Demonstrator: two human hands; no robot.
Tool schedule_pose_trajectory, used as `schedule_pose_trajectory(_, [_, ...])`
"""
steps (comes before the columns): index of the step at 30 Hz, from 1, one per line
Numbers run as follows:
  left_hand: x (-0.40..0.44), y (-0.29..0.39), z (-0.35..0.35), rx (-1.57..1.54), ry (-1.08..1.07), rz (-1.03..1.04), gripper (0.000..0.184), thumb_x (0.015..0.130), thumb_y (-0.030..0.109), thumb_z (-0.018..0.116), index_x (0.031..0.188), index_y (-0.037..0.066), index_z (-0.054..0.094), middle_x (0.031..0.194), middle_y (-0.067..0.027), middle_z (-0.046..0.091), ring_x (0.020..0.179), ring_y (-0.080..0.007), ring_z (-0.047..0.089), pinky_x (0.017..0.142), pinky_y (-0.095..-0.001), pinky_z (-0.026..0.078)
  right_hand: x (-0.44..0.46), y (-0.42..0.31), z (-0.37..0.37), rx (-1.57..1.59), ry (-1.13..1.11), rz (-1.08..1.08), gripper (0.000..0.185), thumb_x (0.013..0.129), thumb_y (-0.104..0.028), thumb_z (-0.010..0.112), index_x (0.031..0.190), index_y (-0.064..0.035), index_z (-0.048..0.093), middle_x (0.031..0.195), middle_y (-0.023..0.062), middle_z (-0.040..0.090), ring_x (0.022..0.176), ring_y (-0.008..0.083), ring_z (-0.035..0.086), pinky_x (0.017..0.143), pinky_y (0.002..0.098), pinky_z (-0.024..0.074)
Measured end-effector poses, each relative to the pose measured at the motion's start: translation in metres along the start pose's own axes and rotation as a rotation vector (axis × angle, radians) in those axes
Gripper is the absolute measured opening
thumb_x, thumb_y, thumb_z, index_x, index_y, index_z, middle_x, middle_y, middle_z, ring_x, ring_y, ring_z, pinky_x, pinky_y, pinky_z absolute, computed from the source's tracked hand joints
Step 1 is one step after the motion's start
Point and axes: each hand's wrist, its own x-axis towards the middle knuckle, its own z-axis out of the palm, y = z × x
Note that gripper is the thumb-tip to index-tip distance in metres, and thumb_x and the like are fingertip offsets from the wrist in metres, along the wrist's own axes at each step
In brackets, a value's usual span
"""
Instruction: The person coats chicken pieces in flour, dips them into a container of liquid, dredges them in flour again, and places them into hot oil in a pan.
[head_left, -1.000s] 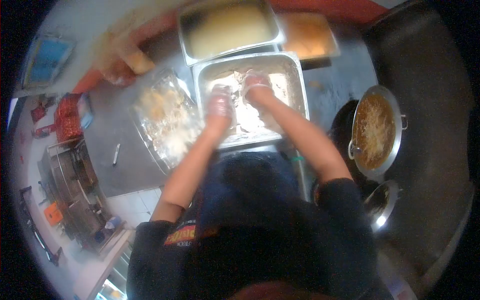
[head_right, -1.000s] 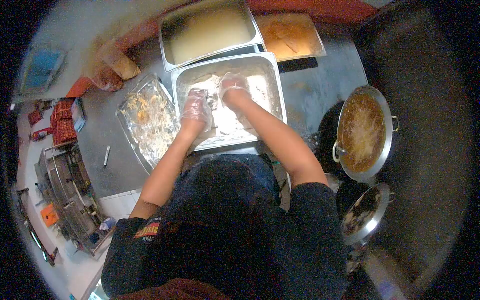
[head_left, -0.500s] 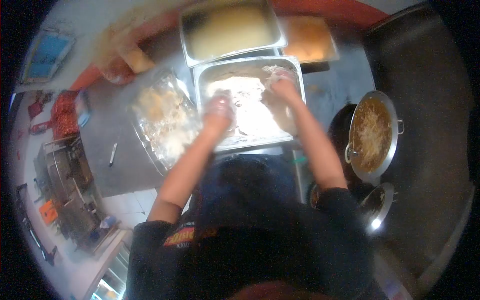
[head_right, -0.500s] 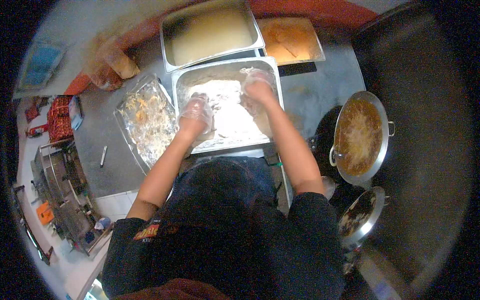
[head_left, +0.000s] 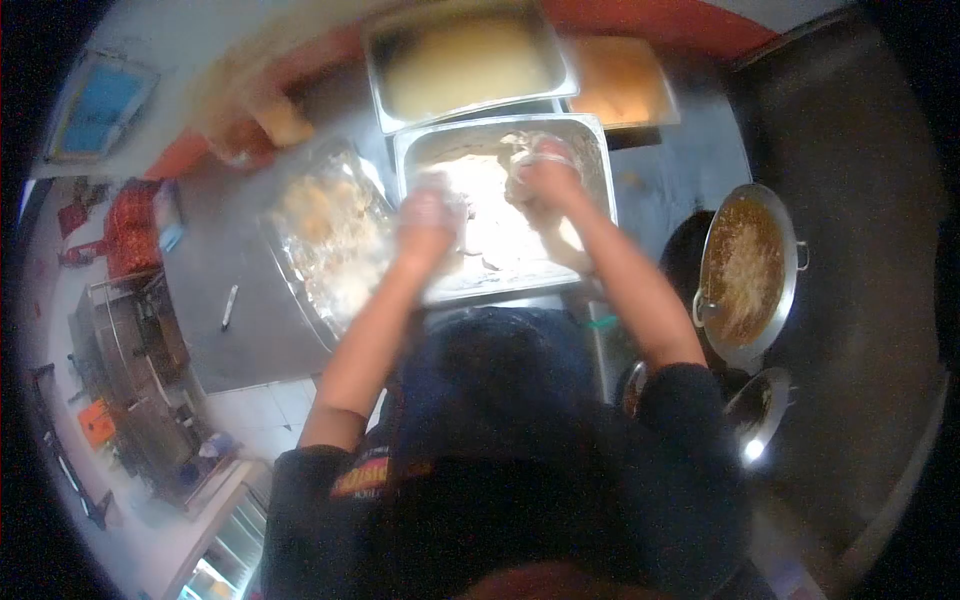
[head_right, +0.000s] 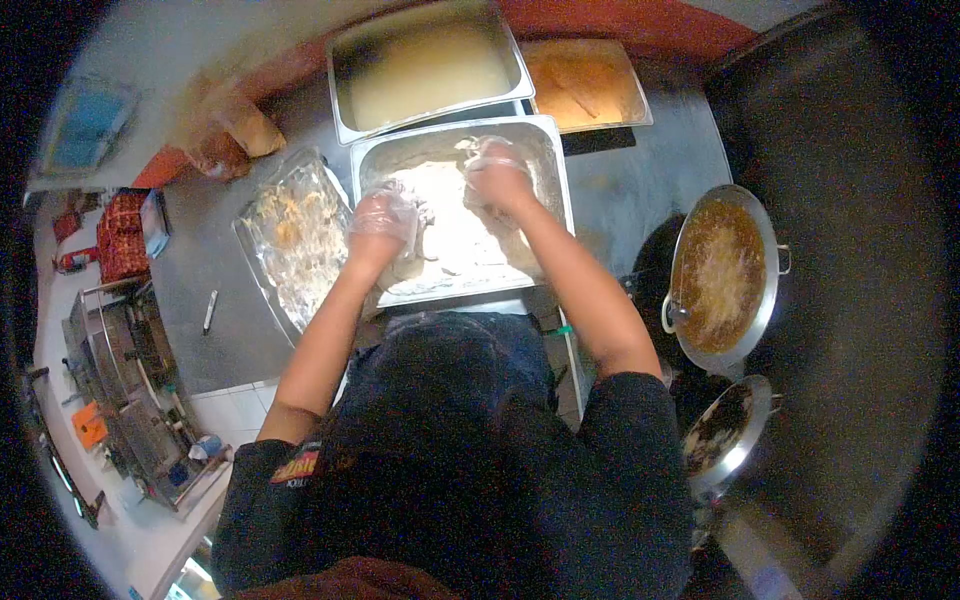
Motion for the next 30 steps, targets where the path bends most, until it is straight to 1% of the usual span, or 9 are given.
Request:
schedule_pose_trajectory(5, [0.015,0.02,-0.008,-0.006,-0.042,-0.127,0.025,0.073,0.021,0.062,0.088,0.0,0.06,0.082,-0.0219,0.06,0.077,-0.0362,0.058,0.071,-0.0408,0.047,-0.016,0.022,-0.006,0.145,0.007,0.139,0.026,0.069,-0.02,0.061,0.085,0.0001,0.059,0.078,0.0207,0.059,0.074,0.0365,0.059,0.072,0.0438,0.0464])
schedule_pose_trajectory(6, [0.014,0.025,0.0,-0.005,0.037,-0.067,0.023,0.074,0.02,0.061,0.087,0.001,0.06,0.082,-0.0216,0.059,0.078,-0.0355,0.058,0.072,-0.0414,0.046,-0.012,0.044,0.031,-0.309,0.08,-0.034,0.024,0.07,-0.019,0.061,0.082,0.0016,0.059,0.075,0.0209,0.059,0.072,0.0375,0.058,0.073,0.0441,0.0463])
schedule_pose_trajectory(8, [0.003,0.038,0.035,-0.074,0.166,0.058,0.019,0.077,0.019,0.057,0.087,0.002,0.059,0.081,-0.0203,0.058,0.08,-0.0338,0.057,0.074,-0.0433,0.045,-0.029,0.008,0.054,-0.302,0.368,-0.152,0.021,0.07,-0.018,0.059,0.076,0.0026,0.061,0.075,0.023,0.058,0.075,0.0397,0.056,0.075,0.0459,0.0445])
schedule_pose_trajectory(9, [0.004,0.058,0.042,-0.076,0.048,0.082,0.021,0.077,0.018,0.056,0.091,0.004,0.058,0.085,-0.0183,0.058,0.082,-0.0324,0.057,0.075,-0.0438,0.045,-0.046,-0.033,0.047,0.166,0.578,-0.089,0.02,0.069,-0.017,0.058,0.074,0.0021,0.062,0.078,0.0249,0.056,0.079,0.0409,0.055,0.077,0.0474,0.0429])
schedule_pose_trajectory(13, [0.015,0.046,0.01,-0.133,-0.06,-0.09,0.023,0.077,0.02,0.056,0.092,0.004,0.058,0.087,-0.019,0.059,0.084,-0.033,0.058,0.075,-0.0431,0.045,-0.029,-0.002,0.019,0.375,0.16,0.305,0.02,0.068,-0.014,0.058,0.078,0.0028,0.059,0.089,0.027,0.056,0.09,0.0402,0.053,0.083,0.0459,0.041])
schedule_pose_trajectory(18, [0.02,0.06,0.017,0.043,-0.104,0.078,0.016,0.079,0.016,0.052,0.089,0.005,0.057,0.086,-0.0172,0.056,0.079,-0.0325,0.055,0.073,-0.0435,0.044,-0.035,-0.031,0.029,0.145,0.457,0.12,0.019,0.069,-0.014,0.057,0.079,0.002,0.059,0.084,0.0239,0.058,0.082,0.0391,0.056,0.075,0.0461,0.0448])
schedule_pose_trajectory(21, [0.01,0.056,0.004,-0.084,-0.104,-0.17,0.016,0.078,0.016,0.052,0.087,0.004,0.058,0.089,-0.0182,0.057,0.082,-0.0328,0.056,0.074,-0.0444,0.044,-0.043,-0.019,0.02,0.335,0.185,0.248,0.02,0.069,-0.015,0.058,0.08,0.0016,0.059,0.089,0.0255,0.057,0.088,0.041,0.054,0.079,0.0482,0.0422])
schedule_pose_trajectory(23, [0.004,0.059,0.034,-0.099,0.072,0.097,0.02,0.078,0.017,0.05,0.079,0.0,0.059,0.078,-0.0223,0.059,0.074,-0.0371,0.058,0.069,-0.0454,0.045,-0.051,-0.031,0.052,0.128,0.508,-0.032,0.018,0.069,-0.014,0.059,0.076,0.0023,0.059,0.08,0.0241,0.058,0.08,0.0388,0.057,0.073,0.0467,0.0449])
schedule_pose_trajectory(30, [-0.001,0.06,0.004,-0.129,-0.005,-0.024,0.018,0.072,0.018,0.06,0.077,0.001,0.059,0.076,-0.0196,0.059,0.076,-0.0358,0.058,0.071,-0.0451,0.045,-0.045,-0.016,0.048,0.2,0.273,0.174,0.018,0.067,-0.011,0.058,0.078,0.0036,0.059,0.086,0.0258,0.058,0.085,0.0396,0.057,0.076,0.0459,0.0449])
